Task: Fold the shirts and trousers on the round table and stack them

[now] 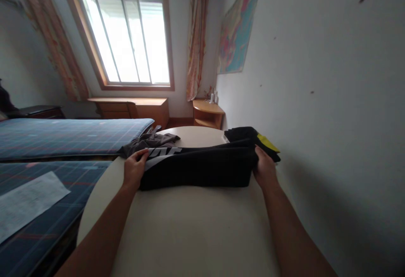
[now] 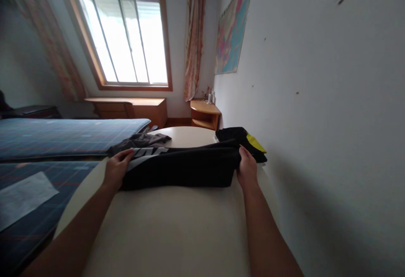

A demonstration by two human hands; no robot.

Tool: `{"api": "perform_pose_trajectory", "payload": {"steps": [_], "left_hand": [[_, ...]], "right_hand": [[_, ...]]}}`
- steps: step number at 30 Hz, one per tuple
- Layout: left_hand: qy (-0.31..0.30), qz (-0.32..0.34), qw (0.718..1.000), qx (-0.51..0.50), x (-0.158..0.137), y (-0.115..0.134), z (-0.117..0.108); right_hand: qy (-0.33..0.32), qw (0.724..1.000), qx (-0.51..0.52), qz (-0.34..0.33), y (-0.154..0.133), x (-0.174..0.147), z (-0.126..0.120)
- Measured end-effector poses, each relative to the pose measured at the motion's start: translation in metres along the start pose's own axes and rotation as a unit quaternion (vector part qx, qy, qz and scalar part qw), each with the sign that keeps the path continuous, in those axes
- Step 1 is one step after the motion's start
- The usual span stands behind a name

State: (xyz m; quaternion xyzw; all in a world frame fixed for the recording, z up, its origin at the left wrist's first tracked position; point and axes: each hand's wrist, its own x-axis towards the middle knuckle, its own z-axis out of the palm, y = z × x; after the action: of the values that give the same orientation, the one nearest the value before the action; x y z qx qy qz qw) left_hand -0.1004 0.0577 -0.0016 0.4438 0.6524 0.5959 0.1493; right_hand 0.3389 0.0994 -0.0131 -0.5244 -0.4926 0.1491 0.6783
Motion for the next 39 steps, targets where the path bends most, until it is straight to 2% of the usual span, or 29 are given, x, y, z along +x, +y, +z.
{"api": "perform_pose_trajectory", "payload": {"steps": [3, 5, 7, 9, 13, 15, 16, 18, 19, 21, 23, 24, 26, 28, 30, 33, 36, 37, 39], "left_hand": [[-0.057, 0.059, 0.996, 0.026, -0.006, 0.004, 0.006], [-0.082, 0.129, 0.987, 0.051, -0.009, 0.003, 0.011], [-0.102, 0.176, 0.976, 0.074, -0.011, 0.0, 0.016], [-0.122, 0.19, 0.97, 0.093, -0.012, -0.007, 0.019], [-0.132, 0.205, 0.962, 0.124, -0.012, -0.017, 0.018], [-0.122, 0.205, 0.961, 0.142, -0.014, -0.017, 0.018], [-0.118, 0.204, 0.961, 0.148, -0.015, -0.016, 0.018], [-0.109, 0.2, 0.962, 0.149, -0.016, -0.012, 0.018], [-0.105, 0.196, 0.964, 0.144, -0.017, -0.01, 0.018], [-0.099, 0.17, 0.973, 0.123, -0.016, -0.007, 0.018], [-0.085, 0.116, 0.986, 0.083, -0.014, -0.006, 0.017], [-0.075, 0.084, 0.992, 0.055, -0.012, -0.006, 0.017], [-0.052, 0.033, 0.998, -0.003, -0.009, -0.009, 0.017], [-0.03, 0.009, 0.999, -0.044, -0.007, -0.011, 0.016], [-0.018, 0.012, 0.999, -0.049, -0.006, -0.01, 0.016], [0.007, 0.092, 0.996, 0.021, -0.012, -0.002, 0.016], [0.016, 0.216, 0.968, 0.125, -0.027, 0.012, 0.019], [-0.01, 0.246, 0.959, 0.14, -0.034, 0.016, 0.022], [-0.123, 0.282, 0.941, 0.141, -0.05, 0.024, 0.028]], "right_hand": [[0.088, 0.993, -0.001, 0.073, -0.003, -0.001, -0.004], [0.115, 0.99, -0.026, 0.079, -0.005, -0.002, -0.008], [0.095, 0.992, -0.07, 0.043, -0.005, -0.004, -0.01], [0.061, 0.989, -0.133, -0.004, -0.004, -0.006, -0.011], [0.028, 0.957, -0.264, -0.113, -0.015, -0.014, -0.006], [-0.001, 0.952, -0.268, -0.145, -0.031, -0.021, 0.0], [-0.044, 0.956, -0.25, -0.15, -0.04, -0.026, 0.004], [-0.21, 0.947, -0.197, -0.143, -0.058, -0.039, 0.013], [-0.31, 0.924, -0.171, -0.141, -0.065, -0.047, 0.019], [-0.477, 0.855, -0.143, -0.145, -0.074, -0.063, 0.028], [-0.562, 0.799, -0.152, -0.152, -0.074, -0.076, 0.036], [-0.575, 0.786, -0.17, -0.153, -0.073, -0.08, 0.039], [-0.568, 0.779, -0.213, -0.158, -0.068, -0.085, 0.043], [-0.545, 0.784, -0.245, -0.165, -0.065, -0.085, 0.045], [-0.518, 0.797, -0.261, -0.169, -0.063, -0.082, 0.045], [-0.489, 0.816, -0.261, -0.163, -0.061, -0.079, 0.045], [-0.504, 0.812, -0.247, -0.158, -0.055, -0.079, 0.045], [-0.513, 0.808, -0.242, -0.158, -0.054, -0.079, 0.044], [-0.527, 0.802, -0.233, -0.159, -0.053, -0.079, 0.044]]}}
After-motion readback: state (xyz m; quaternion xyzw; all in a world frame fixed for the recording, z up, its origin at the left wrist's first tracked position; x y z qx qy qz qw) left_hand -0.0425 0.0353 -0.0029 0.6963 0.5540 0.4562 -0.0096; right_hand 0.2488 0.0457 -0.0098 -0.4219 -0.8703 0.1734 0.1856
